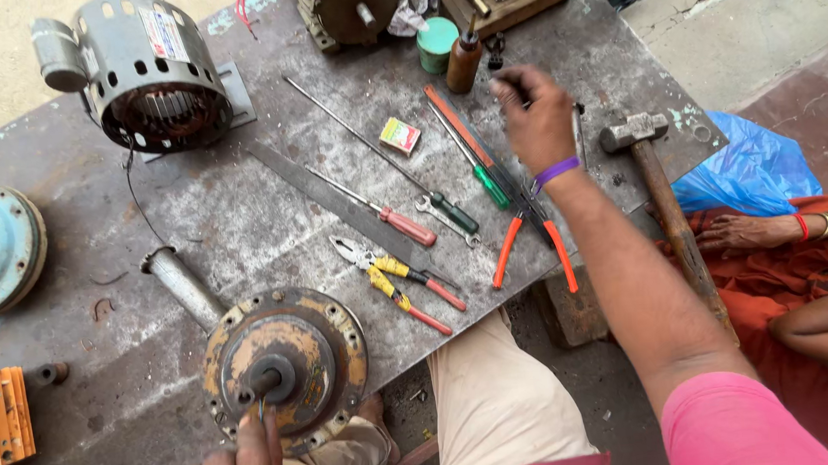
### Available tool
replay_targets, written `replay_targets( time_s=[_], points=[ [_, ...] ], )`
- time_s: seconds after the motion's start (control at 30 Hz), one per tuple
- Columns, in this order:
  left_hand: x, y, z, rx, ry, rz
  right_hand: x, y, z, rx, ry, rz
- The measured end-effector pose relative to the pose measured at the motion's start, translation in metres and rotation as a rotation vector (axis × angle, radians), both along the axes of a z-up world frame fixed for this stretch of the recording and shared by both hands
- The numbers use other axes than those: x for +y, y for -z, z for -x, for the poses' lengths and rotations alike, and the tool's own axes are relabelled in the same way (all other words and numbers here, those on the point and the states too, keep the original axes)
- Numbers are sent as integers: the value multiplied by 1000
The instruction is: The person repairs an electric motor by using a screwdriver to pry apart components, handling internal wiring, and prying at a metal hub with a tool.
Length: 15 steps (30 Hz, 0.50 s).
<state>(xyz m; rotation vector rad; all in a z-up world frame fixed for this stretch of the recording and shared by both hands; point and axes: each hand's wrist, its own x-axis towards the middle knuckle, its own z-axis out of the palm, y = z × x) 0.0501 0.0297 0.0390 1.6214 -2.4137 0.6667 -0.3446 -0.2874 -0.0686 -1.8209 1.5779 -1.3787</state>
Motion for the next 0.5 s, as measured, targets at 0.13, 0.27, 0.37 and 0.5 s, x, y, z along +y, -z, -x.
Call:
replay_targets(
  time_s=[0.13, 0.27, 0.37, 0.5],
  points=[
    [-29, -6, 29, 191, 29, -16, -85, -15, 44, 91, 175, -66],
    [-69, -30, 39, 330, 95, -10, -158, -3, 85, 760, 91, 380],
    [-75, -37, 45, 404, 93, -20, -199, 20, 112, 1031, 7, 432],
    [1, -62, 32, 443, -124, -67, -216, 85, 43, 1090, -167, 224]
  ],
)
